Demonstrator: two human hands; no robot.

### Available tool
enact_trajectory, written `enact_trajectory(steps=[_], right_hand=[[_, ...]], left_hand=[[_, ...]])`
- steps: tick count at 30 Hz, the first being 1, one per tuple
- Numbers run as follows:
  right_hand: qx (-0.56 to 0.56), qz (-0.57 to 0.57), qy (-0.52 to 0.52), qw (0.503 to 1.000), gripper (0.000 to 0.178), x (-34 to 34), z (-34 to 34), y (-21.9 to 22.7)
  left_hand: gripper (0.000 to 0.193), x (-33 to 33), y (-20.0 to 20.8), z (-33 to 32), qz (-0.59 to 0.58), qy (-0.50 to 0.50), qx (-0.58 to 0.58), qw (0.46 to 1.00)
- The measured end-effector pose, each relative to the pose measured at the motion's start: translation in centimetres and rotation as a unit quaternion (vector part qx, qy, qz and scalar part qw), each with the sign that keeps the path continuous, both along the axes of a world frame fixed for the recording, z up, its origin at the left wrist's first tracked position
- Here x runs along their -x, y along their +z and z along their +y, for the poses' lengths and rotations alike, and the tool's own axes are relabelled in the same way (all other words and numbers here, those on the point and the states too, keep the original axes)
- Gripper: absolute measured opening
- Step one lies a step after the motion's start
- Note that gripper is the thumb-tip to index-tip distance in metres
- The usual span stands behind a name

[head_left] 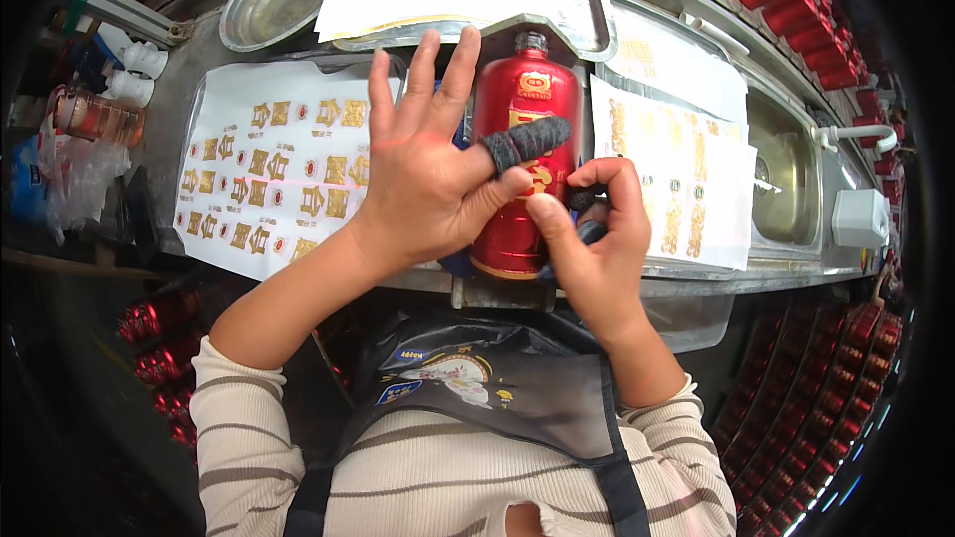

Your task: The person applies gold stickers to red cylindrical containers. They wipe the container surface with a blue cloth, peel a sticker from a sheet, and press it onto the container. The process repeats for multiple containers.

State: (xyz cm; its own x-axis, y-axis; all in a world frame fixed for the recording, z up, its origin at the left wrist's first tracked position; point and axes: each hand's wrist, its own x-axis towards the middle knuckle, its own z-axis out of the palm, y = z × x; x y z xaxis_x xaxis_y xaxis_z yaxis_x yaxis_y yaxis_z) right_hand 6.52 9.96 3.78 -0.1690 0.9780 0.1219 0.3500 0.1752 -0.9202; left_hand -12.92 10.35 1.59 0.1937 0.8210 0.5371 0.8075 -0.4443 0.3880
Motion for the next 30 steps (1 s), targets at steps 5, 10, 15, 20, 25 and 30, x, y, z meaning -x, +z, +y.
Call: enact_trajectory(steps=[5, 10, 15, 20, 25, 30], right_hand=[[-0.010, -0.046, 0.003, 0.999, 0.040, -0.2, 0.0, -0.6], [-0.051, -0.051, 0.009, 0.997, 0.041, -0.3, 0.0, -1.1], [-0.026, -0.021, -0.001, 0.999, 0.040, 0.0, -0.1, -0.7], [0.114, 0.029, 0.009, 0.993, 0.037, -0.6, 1.0, 0.1], [0.205, 0.283, -0.071, 0.934, 0.017, -4.6, 5.4, -1.0], [-0.296, -0.104, 0.098, 0.944, 0.031, 0.3, 5.7, 4.6]], left_hand=[[0.035, 1.0, -1.1, 0.0, -0.061, -0.003, 0.056, 0.997], [0.036, 1.2, -1.5, -1.1, -0.103, 0.017, 0.076, 0.992], [0.046, 0.3, -0.6, 2.0, -0.078, -0.012, 0.015, 0.997], [0.044, 0.2, -1.3, 3.9, -0.174, -0.008, 0.064, 0.983], [0.036, -0.7, -1.5, 0.0, -0.106, -0.021, 0.037, 0.993], [0.034, -2.0, -1.1, -7.2, -0.063, -0.049, 0.107, 0.991]])
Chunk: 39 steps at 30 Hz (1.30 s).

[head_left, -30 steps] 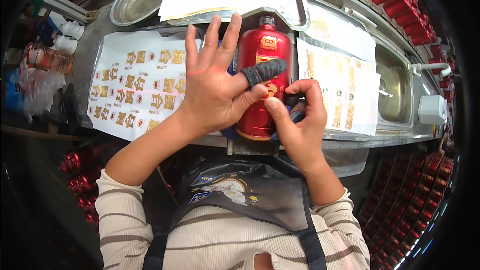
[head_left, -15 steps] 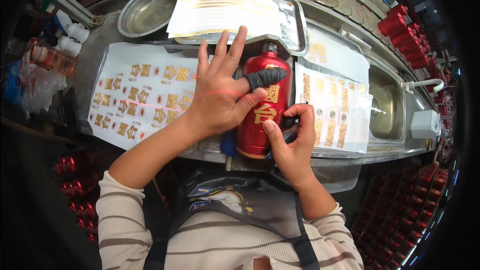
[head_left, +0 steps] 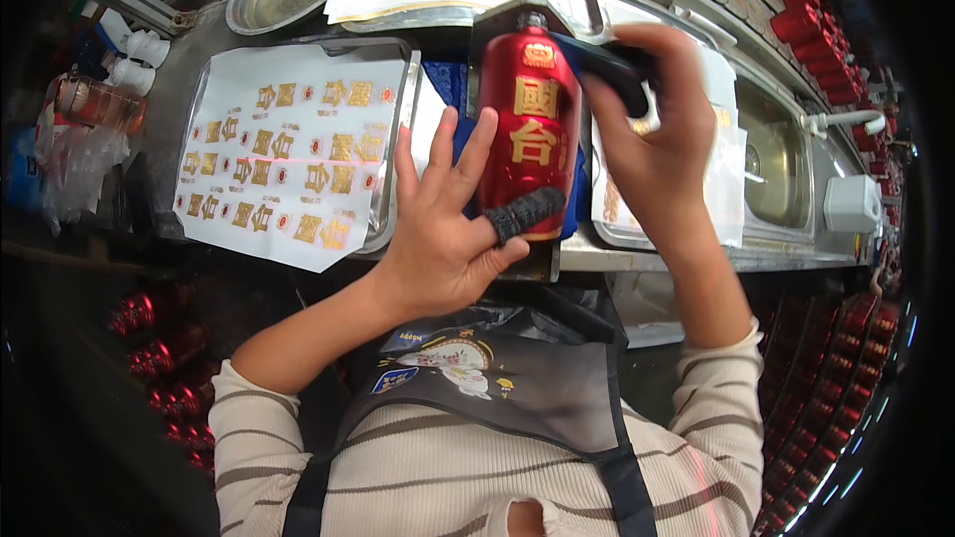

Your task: The person applies gold stickers to red cylindrical containers. They wipe the container surface with a blue cloth, peel a sticker from a sheet, and press it onto the container. The process repeats for multiple containers.

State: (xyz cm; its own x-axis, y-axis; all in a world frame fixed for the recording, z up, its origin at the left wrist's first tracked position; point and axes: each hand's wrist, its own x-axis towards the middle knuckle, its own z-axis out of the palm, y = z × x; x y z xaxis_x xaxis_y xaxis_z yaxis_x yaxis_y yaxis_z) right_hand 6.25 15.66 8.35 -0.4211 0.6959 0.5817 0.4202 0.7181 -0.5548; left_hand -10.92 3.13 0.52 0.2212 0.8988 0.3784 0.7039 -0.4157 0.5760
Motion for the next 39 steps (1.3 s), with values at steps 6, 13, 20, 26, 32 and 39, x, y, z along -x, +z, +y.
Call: enact_trajectory(steps=[6, 13, 20, 26, 32, 39], right_hand=[[-0.182, -0.214, 0.249, 0.927, 0.012, 0.0, -3.9, -0.6], [0.171, 0.067, 0.027, 0.983, 0.024, -2.4, -5.5, -1.5], [0.376, 0.278, -0.090, 0.879, 0.020, -3.0, -5.4, -4.1], [0.359, 0.264, -0.163, 0.880, 0.025, -11.0, -1.2, -7.1], [0.334, -0.093, -0.334, 0.877, 0.024, -19.5, -0.6, -5.1], [0.186, -0.375, -0.450, 0.789, 0.080, -25.8, 2.3, -5.0]], left_hand=[[0.038, 0.5, -0.3, -3.3, -0.348, 0.092, 0.087, 0.929], [0.049, -1.6, 1.0, 1.9, -0.608, 0.074, 0.184, 0.769], [0.063, -3.4, 2.0, 4.3, -0.511, 0.082, 0.200, 0.832], [0.046, -4.1, 1.7, 4.9, -0.450, 0.132, 0.185, 0.864], [0.057, -2.7, 0.4, 3.7, -0.497, 0.126, 0.216, 0.831], [0.057, -1.8, -0.8, 3.2, -0.487, 0.120, 0.198, 0.842]])
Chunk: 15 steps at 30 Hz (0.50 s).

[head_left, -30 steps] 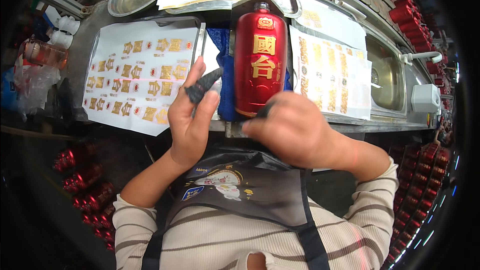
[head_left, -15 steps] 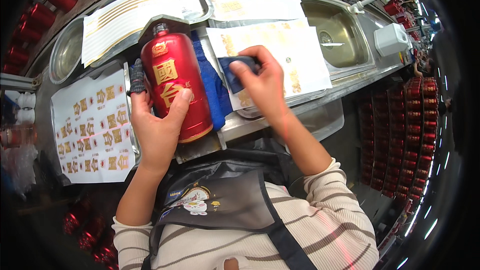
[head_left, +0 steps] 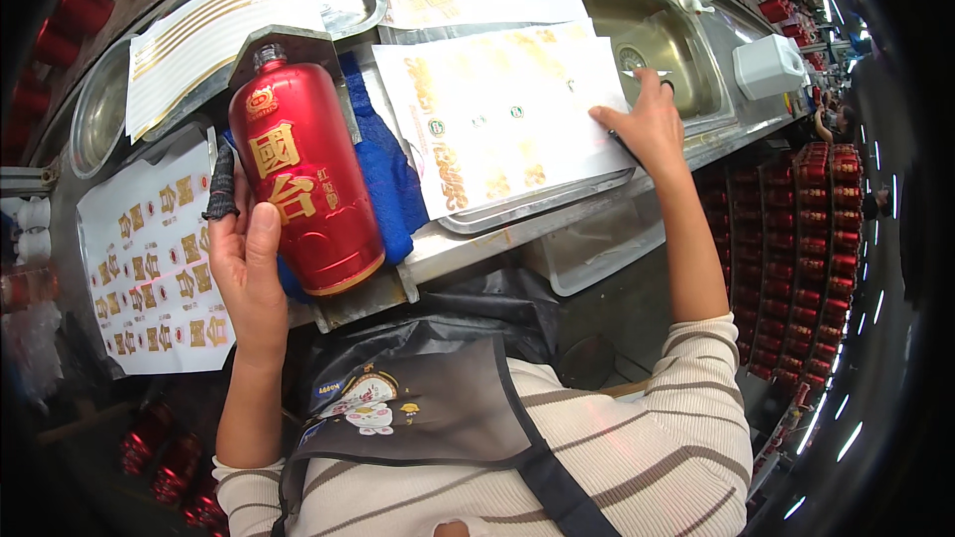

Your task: The person applies gold stickers to red cylindrical containers. They wipe the container surface with a blue cloth, peel a sticker from a sheet, and press it onto the container. The process repeats for multiple containers.

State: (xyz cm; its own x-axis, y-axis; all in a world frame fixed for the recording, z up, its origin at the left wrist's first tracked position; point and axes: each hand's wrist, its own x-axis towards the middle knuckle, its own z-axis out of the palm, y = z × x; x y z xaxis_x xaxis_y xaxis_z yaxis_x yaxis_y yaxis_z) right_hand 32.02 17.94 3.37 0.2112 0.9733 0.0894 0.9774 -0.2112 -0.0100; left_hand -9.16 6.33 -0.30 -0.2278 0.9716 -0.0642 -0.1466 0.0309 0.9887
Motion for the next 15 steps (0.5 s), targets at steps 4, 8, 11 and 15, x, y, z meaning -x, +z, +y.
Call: enact_trajectory(steps=[4, 8, 11, 15], right_hand=[[0.026, 0.141, -0.021, 0.989, 0.069, -2.7, 0.9, -0.4], [0.068, 0.198, -0.046, 0.977, 0.053, -2.5, 1.3, -0.3], [0.046, 0.355, -0.038, 0.933, 0.029, -7.4, 2.2, -1.8], [-0.019, 0.145, -0.013, 0.989, 0.027, -1.6, 1.0, 2.8]], left_hand=[[0.046, -0.2, 0.4, 0.3, 0.025, 0.028, -0.004, 0.999], [0.053, 0.4, 0.1, -0.2, 0.005, -0.007, 0.013, 1.000], [0.049, 0.1, 0.6, -0.7, 0.008, 0.009, 0.000, 1.000], [0.054, 0.6, 0.5, -1.4, -0.009, 0.021, -0.071, 0.997]])
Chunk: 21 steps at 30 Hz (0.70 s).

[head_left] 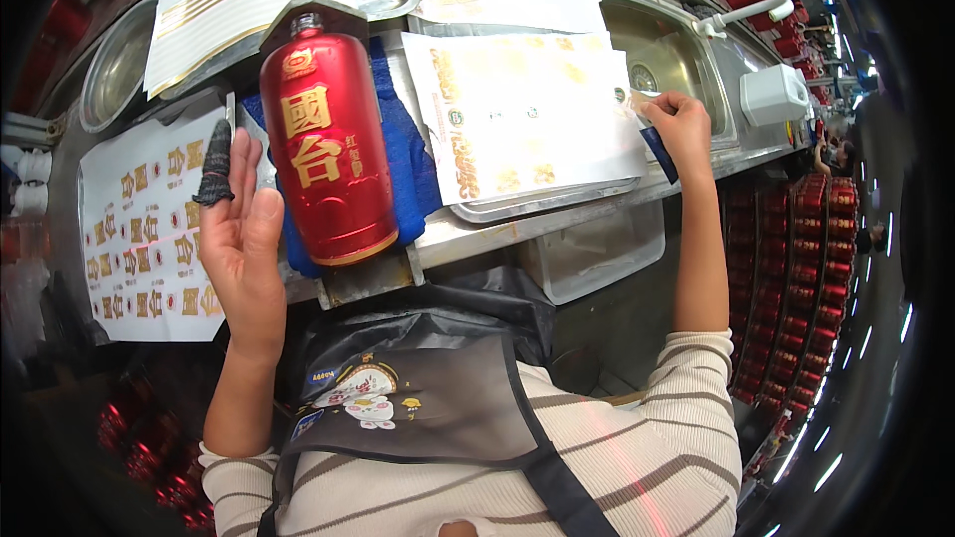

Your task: The person applies gold stickers to red cylindrical containers. They wipe the container surface with a blue cloth, peel a sticker from a sheet, and press it onto the container. The process repeats for multiple containers.

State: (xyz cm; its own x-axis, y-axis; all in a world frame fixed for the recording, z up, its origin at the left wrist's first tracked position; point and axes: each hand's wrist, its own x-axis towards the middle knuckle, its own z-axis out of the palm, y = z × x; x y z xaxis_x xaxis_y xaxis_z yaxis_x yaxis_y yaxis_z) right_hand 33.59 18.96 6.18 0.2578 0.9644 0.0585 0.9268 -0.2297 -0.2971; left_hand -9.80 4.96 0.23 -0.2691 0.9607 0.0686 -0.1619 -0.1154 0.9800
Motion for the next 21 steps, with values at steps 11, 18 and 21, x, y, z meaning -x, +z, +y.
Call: enact_trajectory(steps=[11, 18, 21], right_hand=[[0.173, 0.129, 0.320, 0.923, 0.014, 16.7, -6.2, 14.2], [0.234, 0.283, 0.252, 0.895, 0.023, 17.1, -8.9, 13.7], [0.250, 0.385, 0.233, 0.857, 0.019, 18.3, -9.9, 8.2]], left_hand=[[0.036, -7.9, 4.8, 3.0, 0.022, -0.135, -0.133, 0.982], [0.020, -4.9, 6.3, -1.5, 0.050, -0.206, -0.008, 0.977], [0.029, -0.4, 5.8, -3.8, -0.008, -0.162, 0.082, 0.983]])
